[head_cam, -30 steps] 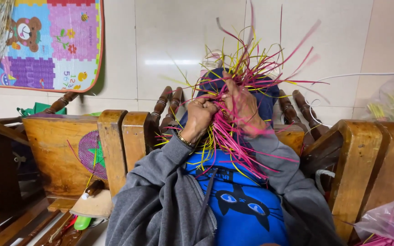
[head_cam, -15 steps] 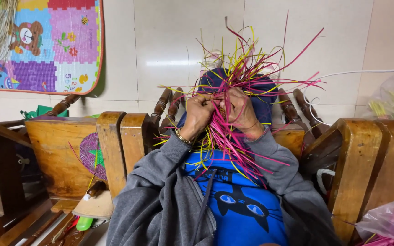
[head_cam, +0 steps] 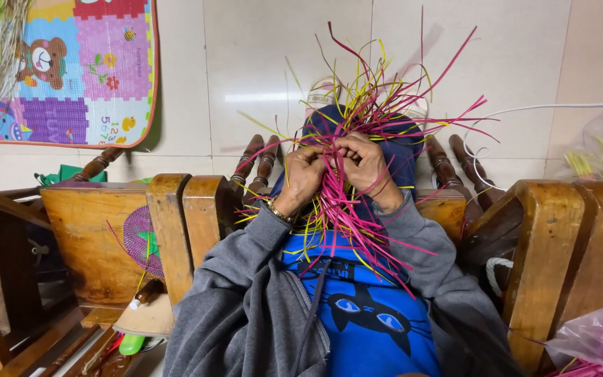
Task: The person is weaving together numerous thin, colorful plastic strands to create a braided or woven object.
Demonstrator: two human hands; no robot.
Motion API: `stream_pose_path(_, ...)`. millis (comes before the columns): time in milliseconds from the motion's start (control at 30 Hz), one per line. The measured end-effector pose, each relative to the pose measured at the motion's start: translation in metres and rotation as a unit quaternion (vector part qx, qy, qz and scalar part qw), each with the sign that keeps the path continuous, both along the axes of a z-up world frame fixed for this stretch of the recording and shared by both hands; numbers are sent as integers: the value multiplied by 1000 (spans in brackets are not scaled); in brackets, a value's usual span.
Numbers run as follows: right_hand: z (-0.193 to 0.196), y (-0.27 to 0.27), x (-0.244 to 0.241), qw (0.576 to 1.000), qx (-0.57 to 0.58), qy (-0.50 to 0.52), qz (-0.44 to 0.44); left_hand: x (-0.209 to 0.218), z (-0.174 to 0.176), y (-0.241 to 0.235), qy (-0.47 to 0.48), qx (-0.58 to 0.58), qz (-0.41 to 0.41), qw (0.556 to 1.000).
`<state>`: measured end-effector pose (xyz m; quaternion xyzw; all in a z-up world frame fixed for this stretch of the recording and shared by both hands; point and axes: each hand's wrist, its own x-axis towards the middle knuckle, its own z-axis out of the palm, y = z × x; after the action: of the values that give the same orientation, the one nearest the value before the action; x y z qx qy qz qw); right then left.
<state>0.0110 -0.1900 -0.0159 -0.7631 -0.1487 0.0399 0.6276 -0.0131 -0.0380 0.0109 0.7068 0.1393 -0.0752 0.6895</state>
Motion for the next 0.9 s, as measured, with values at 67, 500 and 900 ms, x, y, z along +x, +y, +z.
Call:
stream_pose_path(67, 1, -1, -1, 1000, 9, 5, 0, -2, 3, 2, 9, -1, 0, 1000)
stream_pose_path(500, 25, -1, -19, 986, -9, -146, 79, -2, -6, -2, 19, 37, -12, 999)
stream_pose_path(900, 190, -23, -19, 947, 121, 191, 228, -10, -16, -1, -5, 57, 10, 998)
